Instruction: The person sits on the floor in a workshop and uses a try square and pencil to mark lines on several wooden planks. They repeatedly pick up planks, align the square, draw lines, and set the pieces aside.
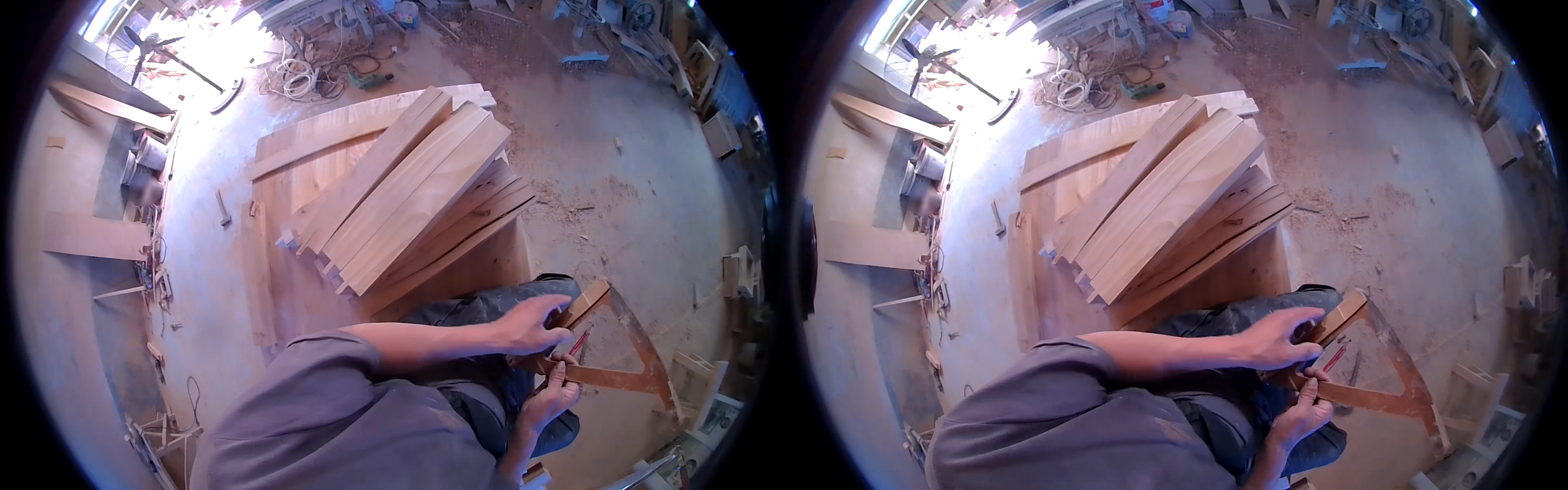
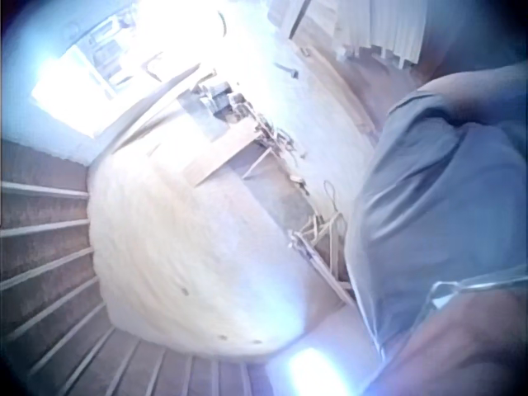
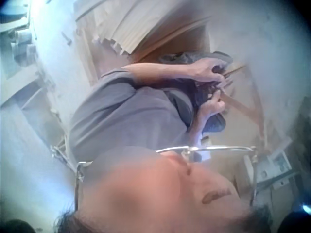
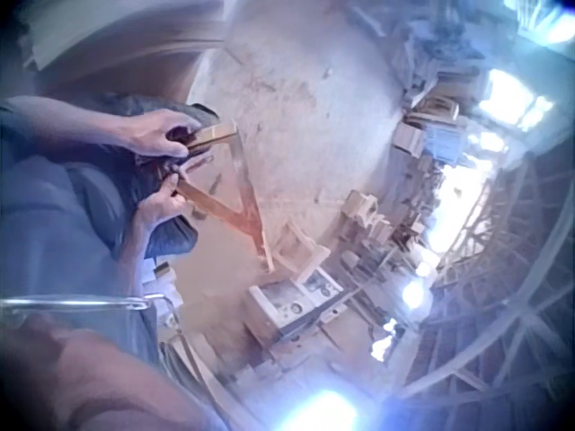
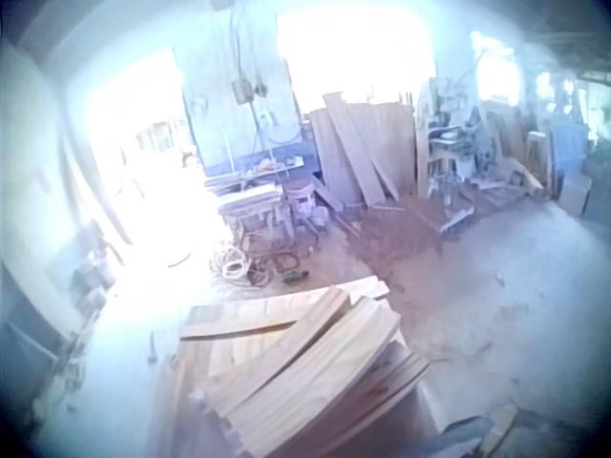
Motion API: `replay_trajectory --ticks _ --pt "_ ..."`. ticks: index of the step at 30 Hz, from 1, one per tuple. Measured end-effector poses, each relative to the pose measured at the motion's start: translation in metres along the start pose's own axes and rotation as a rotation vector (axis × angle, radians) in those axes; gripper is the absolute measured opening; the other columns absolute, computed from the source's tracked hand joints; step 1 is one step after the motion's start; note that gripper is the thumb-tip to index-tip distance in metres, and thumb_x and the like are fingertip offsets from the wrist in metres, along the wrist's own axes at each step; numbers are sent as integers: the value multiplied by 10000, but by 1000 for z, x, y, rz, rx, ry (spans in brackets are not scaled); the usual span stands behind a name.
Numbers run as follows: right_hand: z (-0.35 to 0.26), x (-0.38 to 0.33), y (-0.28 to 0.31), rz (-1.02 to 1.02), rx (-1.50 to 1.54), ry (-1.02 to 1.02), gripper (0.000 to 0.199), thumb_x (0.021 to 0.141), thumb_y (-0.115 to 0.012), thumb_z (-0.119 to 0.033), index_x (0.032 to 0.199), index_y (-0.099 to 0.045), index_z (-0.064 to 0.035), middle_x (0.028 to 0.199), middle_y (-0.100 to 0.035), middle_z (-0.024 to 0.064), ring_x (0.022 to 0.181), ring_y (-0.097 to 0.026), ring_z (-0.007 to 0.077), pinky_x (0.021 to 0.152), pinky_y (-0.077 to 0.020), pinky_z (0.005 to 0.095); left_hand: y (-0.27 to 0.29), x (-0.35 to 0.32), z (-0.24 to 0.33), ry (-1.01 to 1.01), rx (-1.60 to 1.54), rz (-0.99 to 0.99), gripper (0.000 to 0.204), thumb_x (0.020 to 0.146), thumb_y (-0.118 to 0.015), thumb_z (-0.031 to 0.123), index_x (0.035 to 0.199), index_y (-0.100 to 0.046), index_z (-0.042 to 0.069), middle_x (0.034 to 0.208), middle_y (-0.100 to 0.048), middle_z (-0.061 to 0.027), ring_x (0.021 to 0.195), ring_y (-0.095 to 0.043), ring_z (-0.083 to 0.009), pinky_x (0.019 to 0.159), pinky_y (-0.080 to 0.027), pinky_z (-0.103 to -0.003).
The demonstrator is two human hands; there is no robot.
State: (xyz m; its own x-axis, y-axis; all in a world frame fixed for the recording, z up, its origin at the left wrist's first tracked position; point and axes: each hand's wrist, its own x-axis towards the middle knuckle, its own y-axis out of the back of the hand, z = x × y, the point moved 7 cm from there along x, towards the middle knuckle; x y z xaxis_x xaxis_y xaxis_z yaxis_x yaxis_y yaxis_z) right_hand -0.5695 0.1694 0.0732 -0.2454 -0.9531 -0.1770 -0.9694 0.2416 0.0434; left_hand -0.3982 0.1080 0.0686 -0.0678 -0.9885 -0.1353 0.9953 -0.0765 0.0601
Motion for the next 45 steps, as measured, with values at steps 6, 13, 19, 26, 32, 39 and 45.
replay_trajectory --ticks 6,13,19,26,32,39,45 --pt "15 2 -9 30 -84 -74 137 1012 -505 -6 1062 -627 30 1005 -641 85 907 -603 156 866 -479 293 162 -28 33 -259 634 474 472 818 -802 117 1234 -634 -31 1250 -615 -209 1197 -555 -391 1052 -466 -465" --pt "17 10 -21 6 -40 -77 126 992 -510 21 1060 -616 31 1006 -647 95 889 -615 162 858 -491 292 242 -18 12 -86 1120 562 595 747 -825 199 1260 -601 -4 1358 -459 -201 1288 -411 -404 1083 -352 -525" --pt "25 11 -14 23 -34 -95 127 996 -524 17 1091 -608 27 1011 -642 103 903 -619 170 858 -501 296 230 6 15 11 1157 595 586 733 -814 175 1247 -591 5 1169 -485 -206 1146 -466 -395 971 -408 -514" --pt "50 18 7 24 -11 -130 136 1026 -516 -20 1129 -590 26 1025 -636 109 915 -619 181 862 -517 309 238 -1 13 105 1027 662 612 768 -804 192 1309 -578 17 1127 -519 -207 1102 -534 -383 908 -495 -492" --pt "42 20 3 55 15 -125 118 956 -534 19 1027 -624 47 972 -645 113 875 -639 195 860 -510 326 284 -23 8 -33 833 739 589 823 -796 280 1317 -624 9 1140 -626 -217 1136 -567 -365 984 -494 -459" --pt "43 17 2 62 23 -117 130 967 -528 15 1055 -618 44 983 -651 116 879 -633 188 857 -515 324 402 -61 -28 484 624 448 593 793 -824 428 1173 -727 -17 1063 -725 -188 1024 -672 -308 953 -507 -409" --pt "43 14 4 81 14 -127 140 967 -532 5 1077 -608 44 1005 -651 126 896 -633 191 862 -513 326 416 -49 -45 413 584 359 584 757 -811 461 1068 -758 -30 1007 -739 -192 978 -699 -308 910 -523 -399"
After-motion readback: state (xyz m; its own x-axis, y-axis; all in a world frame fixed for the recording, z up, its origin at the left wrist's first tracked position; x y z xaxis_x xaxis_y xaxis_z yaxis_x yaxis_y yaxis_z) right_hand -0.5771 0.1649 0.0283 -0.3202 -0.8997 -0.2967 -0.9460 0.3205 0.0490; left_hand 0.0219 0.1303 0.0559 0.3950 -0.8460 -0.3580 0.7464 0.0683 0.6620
